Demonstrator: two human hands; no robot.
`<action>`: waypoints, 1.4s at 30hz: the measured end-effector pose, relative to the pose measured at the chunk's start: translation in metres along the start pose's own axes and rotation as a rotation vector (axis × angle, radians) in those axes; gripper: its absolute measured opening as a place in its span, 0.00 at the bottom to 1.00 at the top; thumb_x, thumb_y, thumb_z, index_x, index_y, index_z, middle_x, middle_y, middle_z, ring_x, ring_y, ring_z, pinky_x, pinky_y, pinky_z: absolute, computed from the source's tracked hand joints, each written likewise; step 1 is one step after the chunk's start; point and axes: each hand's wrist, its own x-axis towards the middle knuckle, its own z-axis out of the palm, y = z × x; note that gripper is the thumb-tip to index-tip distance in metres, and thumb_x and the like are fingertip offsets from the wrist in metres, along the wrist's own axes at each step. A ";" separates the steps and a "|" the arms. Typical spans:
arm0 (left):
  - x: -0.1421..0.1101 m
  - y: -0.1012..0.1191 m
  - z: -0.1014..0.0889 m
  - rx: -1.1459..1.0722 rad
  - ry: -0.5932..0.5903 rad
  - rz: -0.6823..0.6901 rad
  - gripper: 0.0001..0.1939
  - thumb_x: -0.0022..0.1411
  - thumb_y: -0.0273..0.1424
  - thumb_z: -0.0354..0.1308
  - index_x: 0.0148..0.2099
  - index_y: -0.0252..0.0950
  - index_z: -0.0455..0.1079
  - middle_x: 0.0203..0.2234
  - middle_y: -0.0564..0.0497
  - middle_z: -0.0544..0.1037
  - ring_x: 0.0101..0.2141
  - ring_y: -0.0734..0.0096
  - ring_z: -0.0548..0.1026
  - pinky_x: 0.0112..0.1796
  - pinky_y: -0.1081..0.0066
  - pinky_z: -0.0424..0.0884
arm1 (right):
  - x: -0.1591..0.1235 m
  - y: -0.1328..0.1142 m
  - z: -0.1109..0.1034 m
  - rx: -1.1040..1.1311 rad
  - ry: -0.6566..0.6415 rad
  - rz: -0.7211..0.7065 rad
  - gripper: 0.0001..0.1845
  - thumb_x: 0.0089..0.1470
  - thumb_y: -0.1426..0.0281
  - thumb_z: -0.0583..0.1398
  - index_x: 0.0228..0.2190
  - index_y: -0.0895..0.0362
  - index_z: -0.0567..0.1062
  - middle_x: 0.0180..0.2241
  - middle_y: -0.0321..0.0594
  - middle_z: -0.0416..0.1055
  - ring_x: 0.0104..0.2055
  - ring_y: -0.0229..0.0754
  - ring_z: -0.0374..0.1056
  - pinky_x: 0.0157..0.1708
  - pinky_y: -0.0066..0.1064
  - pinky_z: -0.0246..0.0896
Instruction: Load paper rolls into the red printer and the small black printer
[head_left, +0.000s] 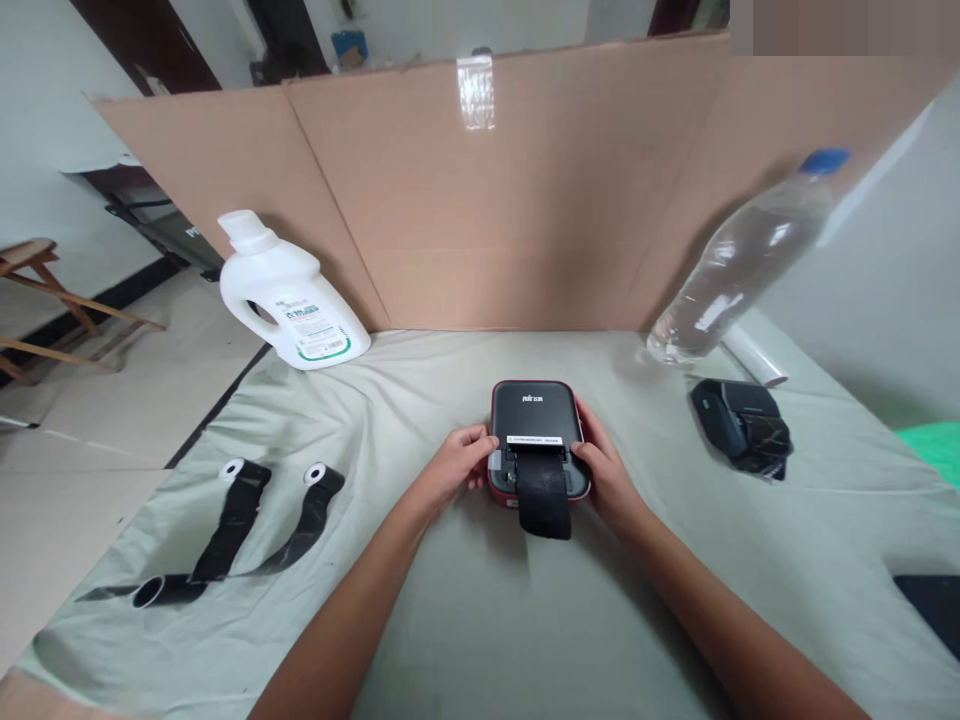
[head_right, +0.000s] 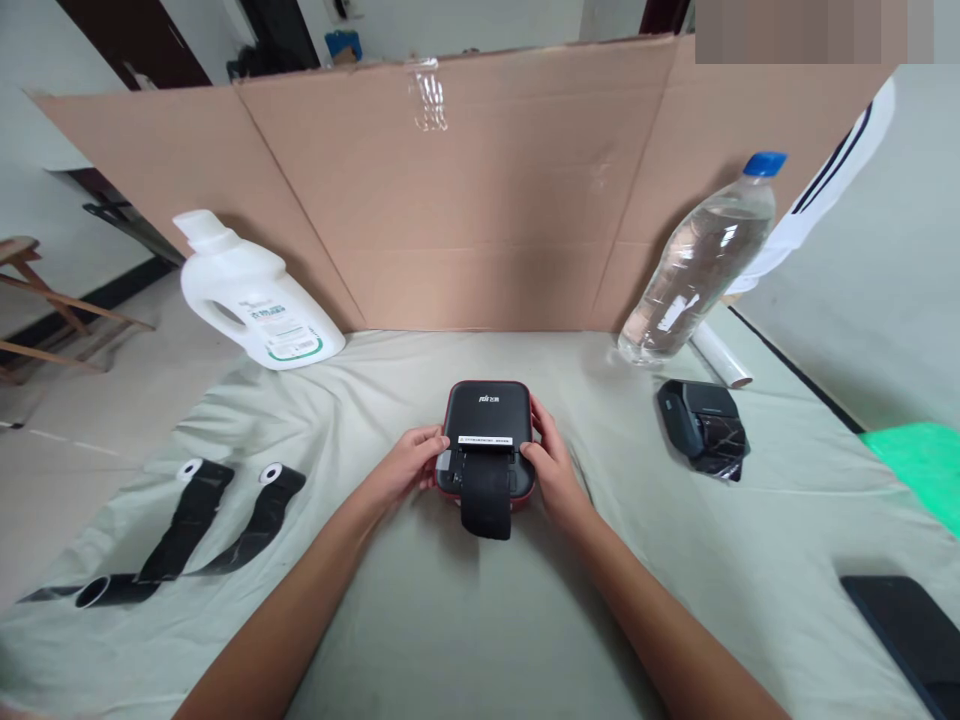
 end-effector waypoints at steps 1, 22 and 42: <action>0.000 -0.001 0.000 -0.004 0.001 0.003 0.23 0.53 0.49 0.64 0.27 0.39 0.57 0.15 0.61 0.63 0.14 0.81 0.62 0.15 0.78 0.55 | 0.000 0.001 0.001 0.001 0.004 0.000 0.36 0.56 0.66 0.58 0.66 0.43 0.62 0.70 0.31 0.56 0.72 0.49 0.50 0.70 0.46 0.47; -0.006 -0.006 0.006 0.091 0.141 0.130 0.20 0.57 0.48 0.63 0.33 0.38 0.63 0.24 0.55 0.72 0.25 0.73 0.72 0.28 0.74 0.68 | -0.008 0.009 -0.011 -0.107 -0.009 -0.009 0.32 0.62 0.55 0.58 0.65 0.45 0.65 0.69 0.36 0.60 0.72 0.52 0.52 0.71 0.52 0.44; -0.032 0.057 -0.084 -0.309 0.140 0.380 0.51 0.55 0.33 0.71 0.75 0.46 0.50 0.62 0.47 0.73 0.58 0.55 0.74 0.57 0.60 0.71 | 0.037 -0.012 0.126 -0.420 -0.266 -0.402 0.58 0.52 0.57 0.69 0.73 0.49 0.44 0.71 0.46 0.53 0.70 0.59 0.55 0.69 0.57 0.48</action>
